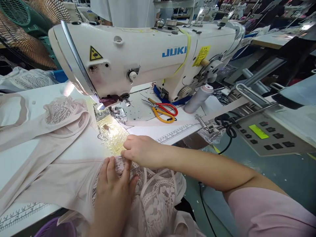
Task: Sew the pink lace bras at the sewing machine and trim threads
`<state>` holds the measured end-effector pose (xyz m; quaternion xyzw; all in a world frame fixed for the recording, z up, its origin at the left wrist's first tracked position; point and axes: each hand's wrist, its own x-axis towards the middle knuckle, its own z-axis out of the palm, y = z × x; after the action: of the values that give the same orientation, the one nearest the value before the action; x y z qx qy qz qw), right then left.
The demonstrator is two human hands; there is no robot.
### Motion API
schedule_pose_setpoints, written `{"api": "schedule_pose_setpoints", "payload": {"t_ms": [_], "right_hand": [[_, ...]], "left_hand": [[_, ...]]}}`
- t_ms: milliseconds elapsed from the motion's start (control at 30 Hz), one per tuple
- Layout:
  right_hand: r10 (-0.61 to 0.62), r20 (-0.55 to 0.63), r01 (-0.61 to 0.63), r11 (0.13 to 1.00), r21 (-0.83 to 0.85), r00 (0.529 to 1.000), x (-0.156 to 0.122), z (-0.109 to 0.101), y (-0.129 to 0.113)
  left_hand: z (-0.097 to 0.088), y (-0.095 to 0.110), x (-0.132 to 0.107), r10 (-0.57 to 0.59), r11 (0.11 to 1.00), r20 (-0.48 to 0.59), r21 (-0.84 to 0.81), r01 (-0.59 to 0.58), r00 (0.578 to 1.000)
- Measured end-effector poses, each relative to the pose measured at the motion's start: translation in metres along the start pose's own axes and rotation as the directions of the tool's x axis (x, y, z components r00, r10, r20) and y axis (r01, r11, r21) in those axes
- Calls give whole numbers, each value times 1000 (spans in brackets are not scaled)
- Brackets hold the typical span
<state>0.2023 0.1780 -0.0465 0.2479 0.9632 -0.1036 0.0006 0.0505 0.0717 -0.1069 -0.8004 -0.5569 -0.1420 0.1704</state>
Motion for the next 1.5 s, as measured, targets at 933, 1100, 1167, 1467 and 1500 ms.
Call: {"api": "schedule_pose_setpoints", "payload": {"t_ms": [933, 1100, 1167, 1467, 1500], "right_hand": [[43, -65, -46, 998, -37, 997, -31, -7, 16], [14, -111, -16, 1000, -17, 994, -19, 7, 17], [7, -120, -8, 1000, -8, 993, -16, 11, 17], [-12, -41, 10, 999, -45, 999, -23, 5, 22], [-9, -32, 8, 999, -47, 999, -24, 3, 22]], "left_hand": [[-2, -2, 8, 112, 993, -12, -21, -112, 994], [-2, 5, 10, 110, 994, 18, 18, -110, 994], [-3, 6, 10, 95, 995, 39, 38, -96, 995], [-4, 6, 13, 101, 994, 81, 31, -104, 992], [-5, 6, 14, 96, 995, 78, 27, -98, 992]]}}
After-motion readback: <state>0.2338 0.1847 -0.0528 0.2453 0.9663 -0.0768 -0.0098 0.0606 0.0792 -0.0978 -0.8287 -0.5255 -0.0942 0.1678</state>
